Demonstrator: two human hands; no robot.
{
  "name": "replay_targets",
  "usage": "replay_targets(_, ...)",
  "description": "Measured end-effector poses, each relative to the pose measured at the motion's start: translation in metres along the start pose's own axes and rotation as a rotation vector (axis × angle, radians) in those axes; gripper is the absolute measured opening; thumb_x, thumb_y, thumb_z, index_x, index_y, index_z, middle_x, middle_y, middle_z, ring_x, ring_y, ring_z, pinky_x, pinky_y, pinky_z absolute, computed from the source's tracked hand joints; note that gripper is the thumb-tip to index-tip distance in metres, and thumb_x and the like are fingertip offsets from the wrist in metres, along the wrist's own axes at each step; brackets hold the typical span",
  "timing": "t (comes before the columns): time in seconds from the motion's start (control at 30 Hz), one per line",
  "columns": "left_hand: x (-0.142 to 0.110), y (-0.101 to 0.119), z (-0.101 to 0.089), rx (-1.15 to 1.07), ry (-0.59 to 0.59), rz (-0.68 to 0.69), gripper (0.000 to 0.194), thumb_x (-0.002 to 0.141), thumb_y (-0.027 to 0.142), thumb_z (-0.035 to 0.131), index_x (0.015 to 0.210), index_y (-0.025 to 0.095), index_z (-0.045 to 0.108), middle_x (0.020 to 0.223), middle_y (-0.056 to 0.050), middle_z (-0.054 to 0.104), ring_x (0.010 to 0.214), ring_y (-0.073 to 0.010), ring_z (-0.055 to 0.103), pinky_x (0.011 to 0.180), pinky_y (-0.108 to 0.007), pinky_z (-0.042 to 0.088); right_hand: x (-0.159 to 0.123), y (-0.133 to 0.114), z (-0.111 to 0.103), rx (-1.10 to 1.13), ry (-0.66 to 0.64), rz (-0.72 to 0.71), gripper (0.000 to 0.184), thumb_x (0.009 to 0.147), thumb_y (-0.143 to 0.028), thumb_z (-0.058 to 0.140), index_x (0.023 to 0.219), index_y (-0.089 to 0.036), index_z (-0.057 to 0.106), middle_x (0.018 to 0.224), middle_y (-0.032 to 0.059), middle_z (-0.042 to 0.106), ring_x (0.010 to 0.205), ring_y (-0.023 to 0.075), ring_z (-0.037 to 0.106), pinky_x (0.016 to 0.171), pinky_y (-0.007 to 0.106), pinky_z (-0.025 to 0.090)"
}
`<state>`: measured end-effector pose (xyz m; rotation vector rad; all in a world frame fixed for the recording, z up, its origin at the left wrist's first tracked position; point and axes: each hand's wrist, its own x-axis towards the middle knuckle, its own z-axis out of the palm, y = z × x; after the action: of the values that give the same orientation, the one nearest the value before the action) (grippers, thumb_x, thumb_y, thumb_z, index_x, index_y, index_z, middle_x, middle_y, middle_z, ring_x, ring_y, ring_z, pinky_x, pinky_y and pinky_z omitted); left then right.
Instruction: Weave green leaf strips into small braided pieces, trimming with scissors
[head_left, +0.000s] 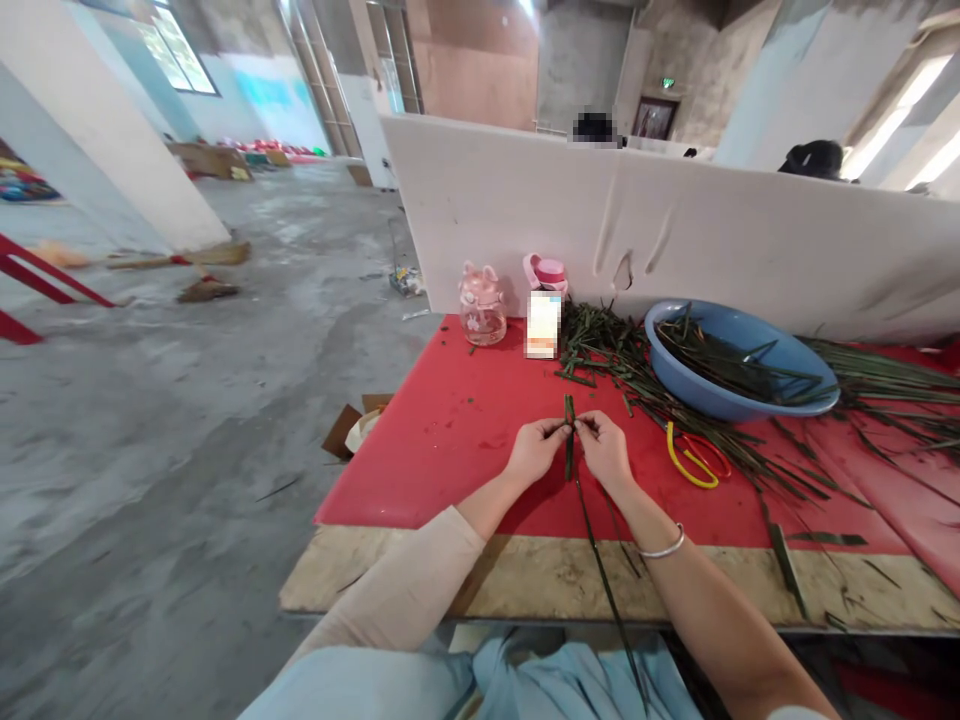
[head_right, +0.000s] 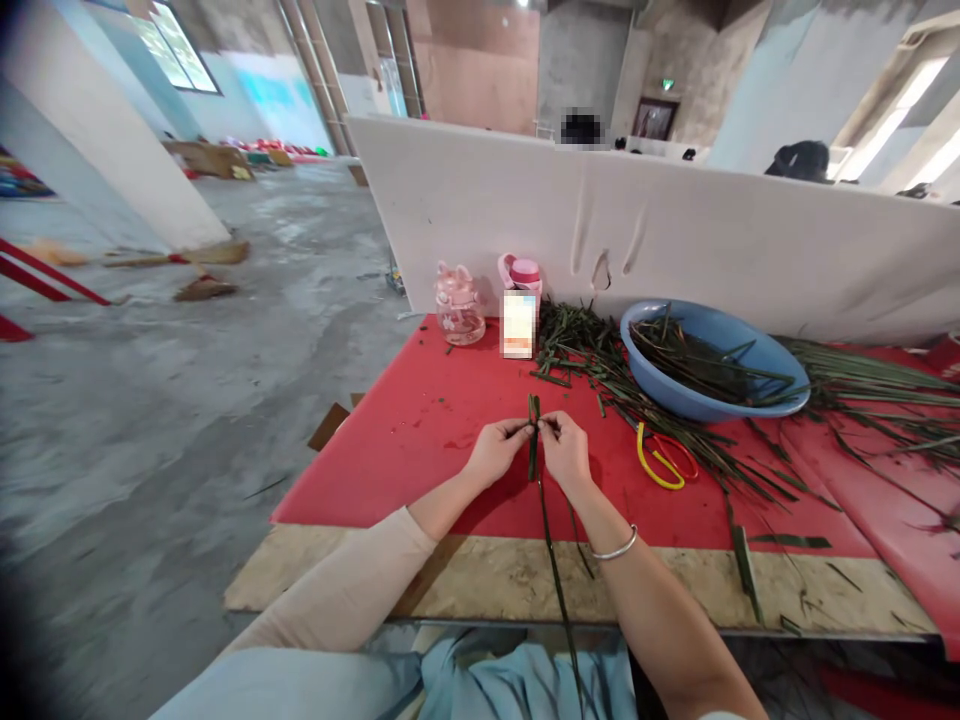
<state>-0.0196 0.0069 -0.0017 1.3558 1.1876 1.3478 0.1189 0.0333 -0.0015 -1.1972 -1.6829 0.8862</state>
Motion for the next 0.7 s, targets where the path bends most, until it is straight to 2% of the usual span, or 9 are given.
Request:
replay_targets(0.1,0.000,0.003,-0.001,0.015,0.029,0.000,0.036,0.079,0.037,0.060,0.100,0.011,0.072,0.091,-0.010,0.073,0.087,-0.0204,0.065,0.085,-0.032,0.048,-0.002,-0.004,0.003,0.137,-0.035,0.048,0.023,0.083,-0.038,0.048,0.092,-0.021,0.061,0.078,0.0052,0.065,0.066,0.0180,0.058,0.062,0.030,0.049)
replay_targets(0.2,0.000,0.006,-0.003,0.032,0.021,0.023,0.036,0.081,0.037,0.057,0.101,0.011,0.072,0.092,-0.010,0.073,0.087,-0.0198,0.064,0.085,-0.031,0.047,-0.002,-0.008,0.004,0.381,-0.043,0.183,0.023,0.076,-0.036,0.056,0.093,-0.021,0.062,0.070,0.0017,0.061,0.055,0.0141,0.052,0.051,0.027,0.046)
replay_targets(0.27,-0.002,0.008,-0.003,0.039,-0.016,0.042,0.037,0.082,0.037,0.055,0.102,0.011,0.072,0.094,-0.010,0.073,0.088,-0.0203,0.065,0.086,-0.031,0.047,0.000,-0.010,0.003,0.583,-0.003,0.287,0.026,0.068,-0.032,0.067,0.090,-0.021,0.061,0.068,-0.0007,0.059,0.054,0.0113,0.051,0.048,0.023,0.044)
replay_targets(0.33,-0.004,0.010,-0.003,0.047,-0.060,0.049,0.037,0.083,0.037,0.054,0.103,0.012,0.072,0.095,-0.010,0.073,0.092,-0.0215,0.065,0.088,-0.032,0.046,0.003,-0.011,0.000,0.744,-0.018,0.420,0.031,0.059,-0.030,0.075,0.084,-0.019,0.060,0.063,-0.0030,0.057,0.051,0.0085,0.049,0.044,0.019,0.042)
replay_targets(0.4,-0.006,0.012,-0.001,0.051,-0.096,0.052,0.037,0.083,0.037,0.054,0.103,0.012,0.072,0.097,-0.010,0.072,0.095,-0.0225,0.064,0.091,-0.033,0.045,0.005,-0.012,-0.003,0.831,-0.077,0.542,0.033,0.054,-0.030,0.079,0.077,-0.017,0.059,0.057,-0.0046,0.055,0.047,0.0062,0.046,0.041,0.016,0.039)
replay_targets(0.47,-0.007,0.013,0.000,0.057,-0.118,0.061,0.037,0.083,0.038,0.053,0.104,0.013,0.072,0.099,-0.010,0.072,0.097,-0.0229,0.065,0.093,-0.033,0.045,0.006,-0.012,-0.005,0.854,-0.091,0.593,0.033,0.051,-0.029,0.082,0.069,-0.016,0.058,0.053,-0.0050,0.054,0.045,0.0053,0.045,0.039,0.015,0.038)
replay_targets(0.57,-0.009,0.013,0.001,0.099,-0.120,0.081,0.037,0.083,0.038,0.052,0.102,0.014,0.073,0.097,-0.008,0.073,0.095,-0.0225,0.065,0.091,-0.033,0.045,0.005,-0.010,-0.005,0.780,-0.009,0.527,0.031,0.052,-0.032,0.081,0.065,-0.016,0.058,0.050,-0.0048,0.054,0.043,0.0064,0.046,0.039,0.018,0.037)
replay_targets(0.63,-0.009,0.013,0.000,0.138,-0.111,0.093,0.035,0.083,0.037,0.052,0.101,0.015,0.073,0.096,-0.007,0.073,0.093,-0.0223,0.065,0.089,-0.032,0.046,0.004,-0.008,-0.003,0.637,0.054,0.420,0.028,0.056,-0.035,0.078,0.067,-0.016,0.061,0.050,-0.0042,0.055,0.043,0.0079,0.046,0.039,0.019,0.037)
replay_targets(0.7,-0.009,0.012,0.000,0.166,-0.100,0.097,0.034,0.083,0.036,0.053,0.101,0.017,0.073,0.095,-0.006,0.073,0.091,-0.0226,0.066,0.086,-0.032,0.047,0.003,-0.006,-0.001,0.439,0.108,0.275,0.025,0.063,-0.038,0.074,0.072,-0.016,0.065,0.056,-0.0017,0.061,0.048,0.0110,0.052,0.044,0.022,0.041)
